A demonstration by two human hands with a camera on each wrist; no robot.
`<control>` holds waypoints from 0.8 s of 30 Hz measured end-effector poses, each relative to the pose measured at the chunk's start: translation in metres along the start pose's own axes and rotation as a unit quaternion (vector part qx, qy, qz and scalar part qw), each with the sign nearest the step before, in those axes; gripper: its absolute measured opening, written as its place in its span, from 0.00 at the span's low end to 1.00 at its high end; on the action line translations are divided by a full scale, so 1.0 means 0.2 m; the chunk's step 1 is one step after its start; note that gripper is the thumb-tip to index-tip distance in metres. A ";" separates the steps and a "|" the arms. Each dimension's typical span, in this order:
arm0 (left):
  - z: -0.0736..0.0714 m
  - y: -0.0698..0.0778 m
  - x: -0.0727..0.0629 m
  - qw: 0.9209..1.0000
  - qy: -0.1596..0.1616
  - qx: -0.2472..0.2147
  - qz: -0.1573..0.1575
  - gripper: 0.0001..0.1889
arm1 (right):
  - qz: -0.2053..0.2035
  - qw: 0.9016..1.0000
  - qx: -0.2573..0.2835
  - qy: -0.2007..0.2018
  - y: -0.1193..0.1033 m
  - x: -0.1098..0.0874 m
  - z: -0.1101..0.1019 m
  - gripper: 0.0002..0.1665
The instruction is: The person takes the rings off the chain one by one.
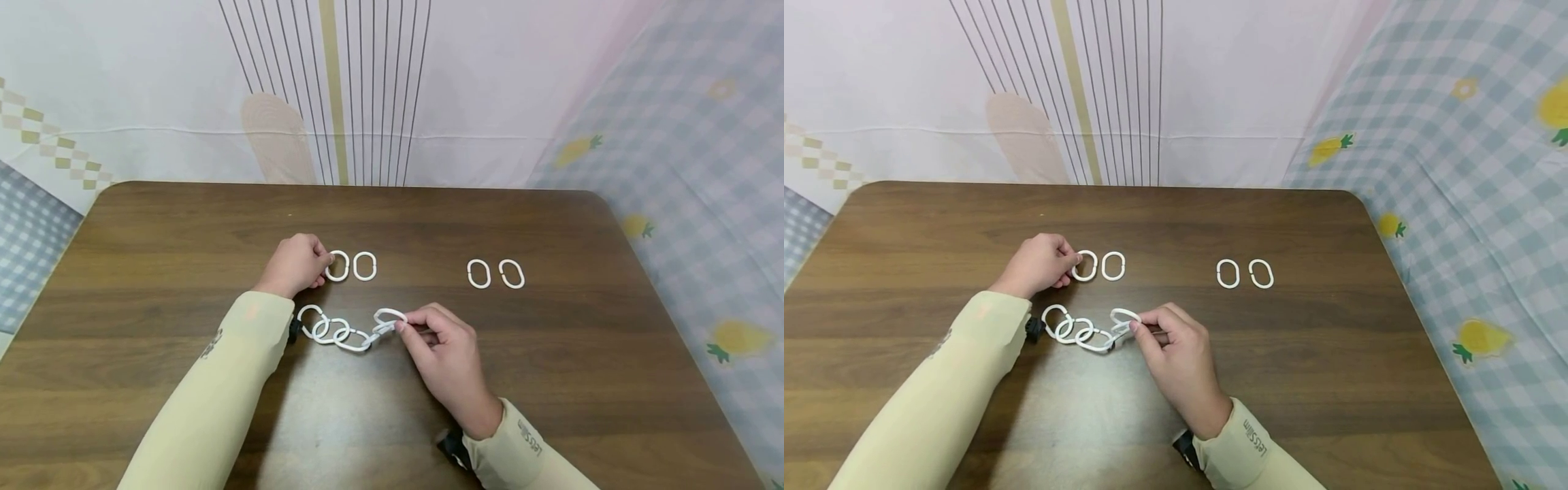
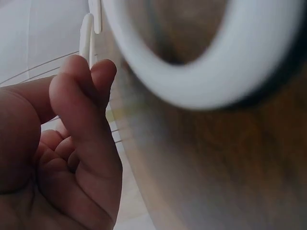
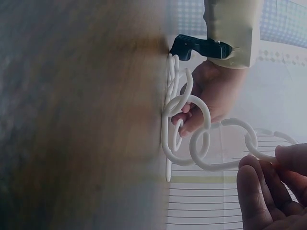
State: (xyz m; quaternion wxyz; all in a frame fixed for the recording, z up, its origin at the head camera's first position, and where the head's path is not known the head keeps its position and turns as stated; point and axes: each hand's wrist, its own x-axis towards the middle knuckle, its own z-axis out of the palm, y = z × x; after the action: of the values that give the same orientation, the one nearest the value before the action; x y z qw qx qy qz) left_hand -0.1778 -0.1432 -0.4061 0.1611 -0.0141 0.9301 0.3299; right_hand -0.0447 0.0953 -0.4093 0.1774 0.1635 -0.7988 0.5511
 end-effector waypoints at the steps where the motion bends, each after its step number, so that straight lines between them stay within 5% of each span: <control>1: 0.00 0.00 0.00 1.000 -0.001 0.003 0.000 0.10 | 0.001 1.000 0.001 -0.001 0.00 0.00 0.00 0.06; 24: -0.01 -0.02 0.03 0.995 -0.005 0.103 0.002 0.13 | 0.003 1.000 -0.002 -0.011 0.01 0.00 0.01 0.07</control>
State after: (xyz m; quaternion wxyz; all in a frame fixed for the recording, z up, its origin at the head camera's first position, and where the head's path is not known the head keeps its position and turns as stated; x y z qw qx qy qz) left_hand -0.1840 -0.1467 -0.4097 0.1661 0.0058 0.9582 0.2328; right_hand -0.0461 0.0939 -0.4119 0.1669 0.1667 -0.8026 0.5479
